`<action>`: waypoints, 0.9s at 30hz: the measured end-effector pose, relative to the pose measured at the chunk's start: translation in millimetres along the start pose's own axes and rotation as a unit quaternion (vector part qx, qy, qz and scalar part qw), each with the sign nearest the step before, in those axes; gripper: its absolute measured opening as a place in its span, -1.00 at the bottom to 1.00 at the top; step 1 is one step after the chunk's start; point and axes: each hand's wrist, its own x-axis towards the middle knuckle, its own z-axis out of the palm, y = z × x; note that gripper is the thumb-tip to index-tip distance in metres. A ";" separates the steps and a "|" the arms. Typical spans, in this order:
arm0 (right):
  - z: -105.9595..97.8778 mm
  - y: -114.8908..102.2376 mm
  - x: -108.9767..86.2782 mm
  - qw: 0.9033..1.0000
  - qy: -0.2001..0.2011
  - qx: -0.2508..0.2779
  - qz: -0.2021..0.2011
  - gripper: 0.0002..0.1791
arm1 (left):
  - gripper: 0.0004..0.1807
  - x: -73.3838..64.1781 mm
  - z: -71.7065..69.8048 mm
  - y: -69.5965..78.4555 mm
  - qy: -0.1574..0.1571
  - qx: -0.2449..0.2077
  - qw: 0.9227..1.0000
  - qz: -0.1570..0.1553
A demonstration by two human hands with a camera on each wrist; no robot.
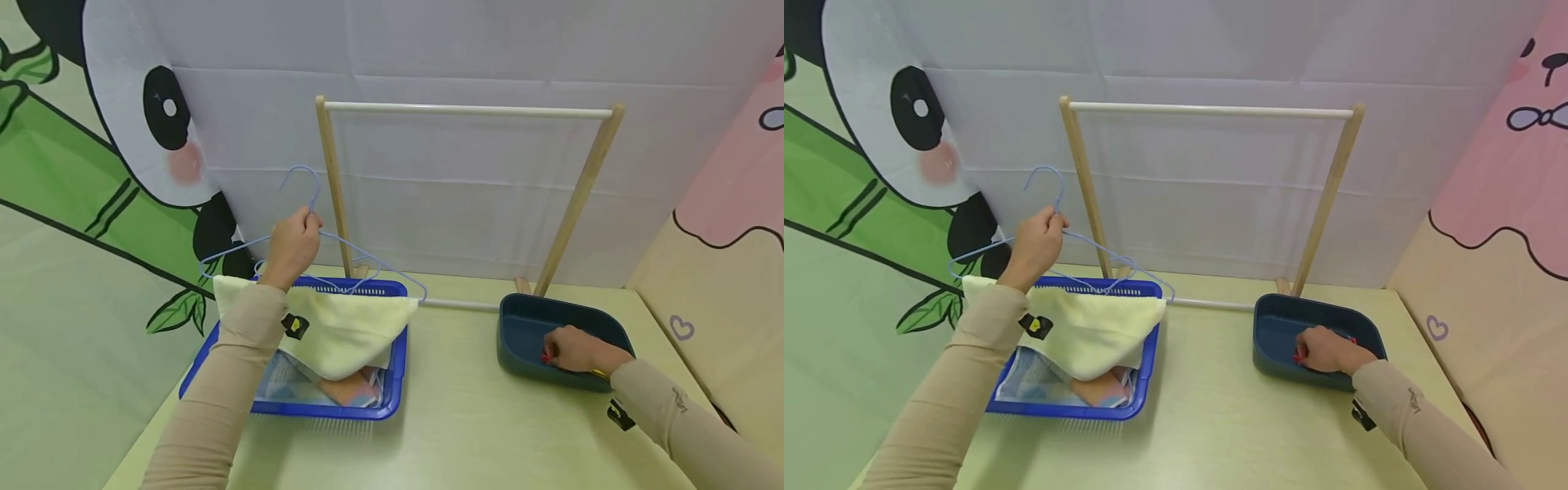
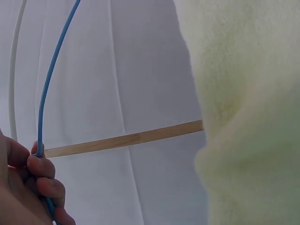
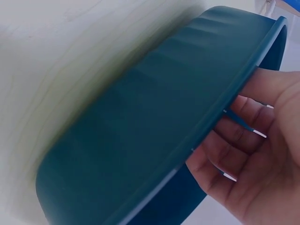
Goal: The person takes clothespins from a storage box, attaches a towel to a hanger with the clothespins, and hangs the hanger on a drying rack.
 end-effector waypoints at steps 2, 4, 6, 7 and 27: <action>-1.4 0.0 -0.3 1.000 0.000 0.001 0.004 -0.79 | -0.59 0.4 -1.9 4.2 0.006 -0.002 1.000 0.001; -2.3 0.1 -0.4 1.000 0.001 0.002 0.010 -0.80 | -0.60 0.7 -4.2 8.5 0.012 -0.003 1.000 0.003; -3.1 0.1 -0.6 1.000 0.001 0.004 0.015 -0.81 | -0.60 1.0 -6.2 12.7 0.015 0.000 1.000 0.003; -3.5 0.0 -0.7 1.000 0.001 0.004 0.017 -0.81 | -0.60 1.2 -7.0 14.9 0.014 0.002 1.000 0.004; -12.0 -1.9 3.3 0.998 0.037 0.031 0.041 -0.73 | -0.65 3.7 -11.3 33.2 -0.007 0.042 0.999 0.034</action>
